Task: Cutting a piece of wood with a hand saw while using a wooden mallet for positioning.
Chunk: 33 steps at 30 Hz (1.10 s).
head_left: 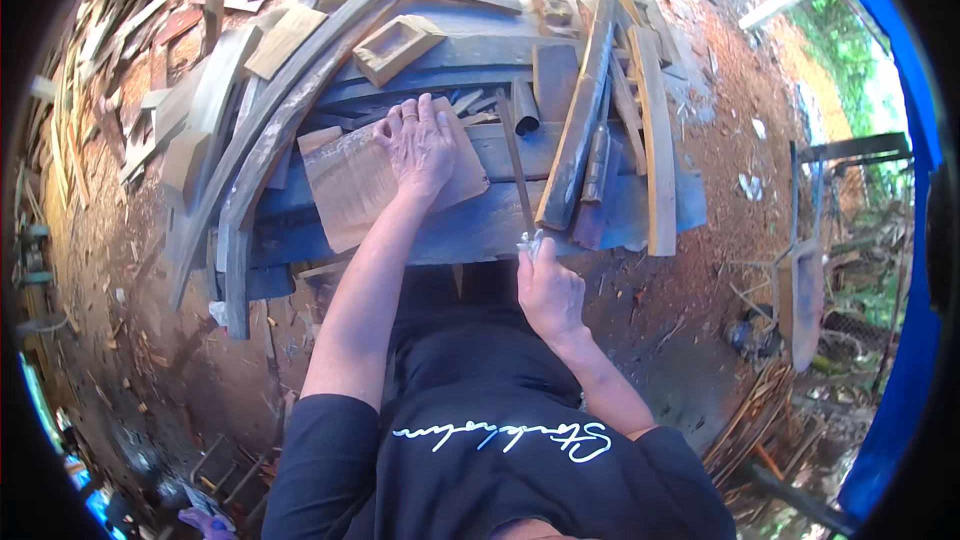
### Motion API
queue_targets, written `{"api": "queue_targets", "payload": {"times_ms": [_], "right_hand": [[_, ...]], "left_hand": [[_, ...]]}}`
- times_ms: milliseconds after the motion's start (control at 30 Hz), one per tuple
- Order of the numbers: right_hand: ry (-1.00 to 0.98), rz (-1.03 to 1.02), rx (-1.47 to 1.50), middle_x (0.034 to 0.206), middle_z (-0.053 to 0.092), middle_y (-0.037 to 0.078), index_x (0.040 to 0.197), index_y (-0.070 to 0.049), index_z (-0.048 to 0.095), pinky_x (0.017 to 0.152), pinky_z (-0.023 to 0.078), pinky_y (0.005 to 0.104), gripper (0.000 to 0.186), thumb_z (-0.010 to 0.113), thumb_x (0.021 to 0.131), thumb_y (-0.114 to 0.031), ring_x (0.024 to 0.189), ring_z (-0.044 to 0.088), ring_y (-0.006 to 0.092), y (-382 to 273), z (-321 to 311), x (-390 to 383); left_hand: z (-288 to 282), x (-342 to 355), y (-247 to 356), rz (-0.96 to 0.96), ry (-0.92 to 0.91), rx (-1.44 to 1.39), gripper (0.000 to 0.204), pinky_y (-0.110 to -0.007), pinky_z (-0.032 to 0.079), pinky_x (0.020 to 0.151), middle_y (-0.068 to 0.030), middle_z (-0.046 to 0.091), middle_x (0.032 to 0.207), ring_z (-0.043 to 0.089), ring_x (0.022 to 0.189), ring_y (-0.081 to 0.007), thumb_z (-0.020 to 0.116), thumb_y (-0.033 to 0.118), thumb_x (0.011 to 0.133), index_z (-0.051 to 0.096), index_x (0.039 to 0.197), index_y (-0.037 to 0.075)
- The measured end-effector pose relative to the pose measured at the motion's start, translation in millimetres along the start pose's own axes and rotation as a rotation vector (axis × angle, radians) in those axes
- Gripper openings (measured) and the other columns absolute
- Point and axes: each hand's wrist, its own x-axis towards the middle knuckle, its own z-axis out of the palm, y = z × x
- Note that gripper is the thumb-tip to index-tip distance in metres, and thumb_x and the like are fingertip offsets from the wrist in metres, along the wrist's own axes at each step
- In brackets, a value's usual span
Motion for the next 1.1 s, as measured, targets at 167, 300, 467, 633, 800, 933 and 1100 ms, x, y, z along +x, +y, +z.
{"api": "queue_targets", "payload": {"times_ms": [167, 300, 467, 633, 800, 933, 1100], "right_hand": [[-0.029, 0.005, 0.02, 0.065, 0.062, 0.025, 0.099, 0.0, 0.047, 0.054, 0.048, 0.055, 0.024, 0.056, 0.096, -0.023, 0.064, 0.063, 0.0451, 15.6, 4.0, -8.8], [-0.086, 0.014, 0.013, 0.068, 0.063, 0.026, 0.096, -0.003, 0.044, 0.057, 0.049, 0.0581, 0.026, 0.053, 0.098, -0.027, 0.066, 0.064, 0.0472, 22.0, 5.9, -16.6], [-0.129, 0.014, 0.049, 0.07, 0.063, 0.027, 0.098, -0.001, 0.047, 0.059, 0.049, 0.0575, 0.027, 0.054, 0.097, -0.027, 0.067, 0.063, 0.0479, 30.3, 2.1, -20.5], [-0.107, -0.073, 0.088, 0.07, 0.063, 0.027, 0.098, -0.001, 0.047, 0.057, 0.049, 0.056, 0.027, 0.054, 0.097, -0.027, 0.067, 0.063, 0.0474, 28.3, 12.7, -15.6], [-0.056, -0.143, 0.164, 0.07, 0.063, 0.026, 0.095, -0.001, 0.048, 0.056, 0.048, 0.0549, 0.025, 0.055, 0.097, -0.025, 0.066, 0.063, 0.0465, 6.6, 10.4, -16.6], [-0.07, -0.138, 0.156, 0.07, 0.063, 0.026, 0.096, -0.001, 0.05, 0.056, 0.048, 0.0543, 0.025, 0.056, 0.097, -0.026, 0.067, 0.064, 0.0463, 6.0, 11.7, -25.6], [-0.107, -0.138, 0.144, 0.072, 0.063, 0.026, 0.095, -0.002, 0.05, 0.056, 0.048, 0.0547, 0.025, 0.056, 0.097, -0.026, 0.068, 0.064, 0.0465, 16.4, 14.1, -31.1]], "left_hand": [[-0.6, -13.3, -18.3, 0.061, 0.25, -0.11, 0.047, -0.046, 0.028, 0.104, -0.0109, 0.048, 0.129, 0.041, 0.125, -0.0289, 0.063, 0.025, 0.086, 0.053, 0.129, 0.008], [-28.6, -64.9, -40.9, 0.044, 0.158, -0.514, 0.024, -0.045, 0.043, 0.09, -0.0153, 0.056, 0.113, 0.054, 0.106, -0.0332, 0.063, 0.013, 0.088, 0.062, 0.111, 0.005], [-89.4, -161.8, -49.2, -0.219, 0.044, -0.803, 0.013, -0.035, 0.048, 0.078, -0.0128, 0.062, 0.091, 0.063, 0.087, -0.0269, 0.063, 0.011, 0.092, 0.065, 0.1, 0.001], [-78.5, -192.8, -77.1, -0.685, 0.151, -1.173, 0.026, -0.03, 0.05, 0.078, -0.0077, 0.062, 0.095, 0.064, 0.09, -0.0186, 0.067, 0.019, 0.093, 0.058, 0.109, 0.0], [-76.9, -166.9, -87.0, -1.014, 0.194, -1.602, 0.044, -0.027, 0.053, 0.074, -0.0101, 0.056, 0.104, 0.066, 0.09, -0.0188, 0.07, 0.03, 0.092, 0.041, 0.113, 0.004], [-70.1, -158.6, -77.2, -1.155, 0.275, -1.617, 0.054, -0.031, 0.055, 0.071, -0.0118, 0.056, 0.102, 0.068, 0.086, -0.0232, 0.073, 0.034, 0.089, 0.037, 0.115, 0.002], [-79.0, -152.4, -82.3, -1.235, 0.264, -1.572, 0.058, -0.031, 0.054, 0.063, -0.0108, 0.057, 0.1, 0.068, 0.074, -0.0214, 0.074, 0.034, 0.088, 0.038, 0.12, 0.002]]}}
